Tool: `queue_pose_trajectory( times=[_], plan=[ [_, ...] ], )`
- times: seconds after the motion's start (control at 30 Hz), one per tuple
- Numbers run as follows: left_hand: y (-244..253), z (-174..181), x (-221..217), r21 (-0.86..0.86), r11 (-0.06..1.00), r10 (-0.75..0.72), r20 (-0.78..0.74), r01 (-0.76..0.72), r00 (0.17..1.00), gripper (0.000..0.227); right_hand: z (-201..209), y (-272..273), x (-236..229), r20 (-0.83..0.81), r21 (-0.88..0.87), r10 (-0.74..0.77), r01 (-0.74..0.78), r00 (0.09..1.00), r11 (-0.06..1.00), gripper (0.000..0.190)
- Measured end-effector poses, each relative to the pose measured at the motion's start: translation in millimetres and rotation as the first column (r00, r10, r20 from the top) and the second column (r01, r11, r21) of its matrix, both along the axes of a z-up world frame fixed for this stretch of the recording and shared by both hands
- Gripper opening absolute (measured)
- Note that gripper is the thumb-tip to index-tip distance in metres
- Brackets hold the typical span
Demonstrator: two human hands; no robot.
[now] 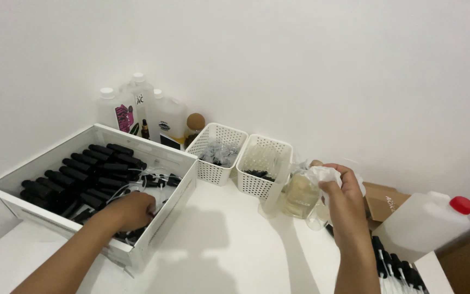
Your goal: Clean small black sprayer components using a white cloth
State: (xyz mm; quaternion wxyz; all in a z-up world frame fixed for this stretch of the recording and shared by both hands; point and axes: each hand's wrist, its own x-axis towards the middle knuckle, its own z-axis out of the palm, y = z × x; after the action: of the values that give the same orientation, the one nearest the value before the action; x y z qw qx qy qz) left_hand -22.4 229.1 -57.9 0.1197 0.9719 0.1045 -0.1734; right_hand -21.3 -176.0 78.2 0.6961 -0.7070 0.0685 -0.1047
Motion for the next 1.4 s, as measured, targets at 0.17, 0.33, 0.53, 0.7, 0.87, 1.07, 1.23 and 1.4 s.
queue_pose_trajectory(
  times=[0.17, 0.33, 0.53, 0.7, 0.87, 1.07, 1.23, 1.4],
  plan=[
    [9.0, 36.4, -0.1, -0.216, 0.968, 0.175, 0.201, -0.131, 0.964, 0.030, -9.0, -4.2, 0.3, -0.001, 0.089, 0.073, -0.072, 0.997, 0.993, 0.042],
    [2.6, 70.1, 0.6, -0.298, 0.944, 0.242, 0.324, -0.145, 0.915, 0.047, -8.5, -1.0, -4.4, 0.070, 0.089, 0.104, -0.110, 0.992, 0.990, 0.042],
    [-5.2, 83.6, -2.8, -0.352, 0.919, 0.288, 0.288, -0.179, 0.913, 0.052, -27.9, -15.9, 8.8, 0.117, 0.070, 0.137, -0.146, 0.984, 0.987, 0.024],
    [-28.9, 123.4, -15.4, -0.419, 0.876, 0.377, 0.292, -0.236, 0.879, 0.025, -21.7, -8.6, 9.0, 0.008, 0.278, 0.201, -0.195, 0.980, 0.940, 0.028],
    [-93.0, 162.6, -26.7, -0.561, 0.817, 0.358, 0.309, -0.135, 0.881, 0.021, -16.5, 4.8, 7.0, 0.041, 0.483, 0.240, -0.229, 0.970, 0.845, 0.039],
    [-187.6, 143.9, -18.6, -0.789, 0.595, 0.238, 0.358, 0.156, 0.903, 0.038, -32.4, 6.5, 12.3, 0.072, 0.519, 0.304, -0.296, 0.950, 0.802, 0.036],
    [-232.7, 125.6, -19.0, -0.954, 0.269, 0.295, 0.215, 0.135, 0.931, 0.071, -25.5, 16.9, 1.6, 0.042, 0.458, 0.328, -0.309, 0.944, 0.833, 0.028],
    [-241.4, 104.0, -5.7, -0.997, 0.063, 0.494, -0.001, -0.037, 0.869, 0.042, -27.1, 11.1, 3.1, -0.035, 0.047, 0.253, -0.252, 0.967, 0.967, 0.013]
  ],
)
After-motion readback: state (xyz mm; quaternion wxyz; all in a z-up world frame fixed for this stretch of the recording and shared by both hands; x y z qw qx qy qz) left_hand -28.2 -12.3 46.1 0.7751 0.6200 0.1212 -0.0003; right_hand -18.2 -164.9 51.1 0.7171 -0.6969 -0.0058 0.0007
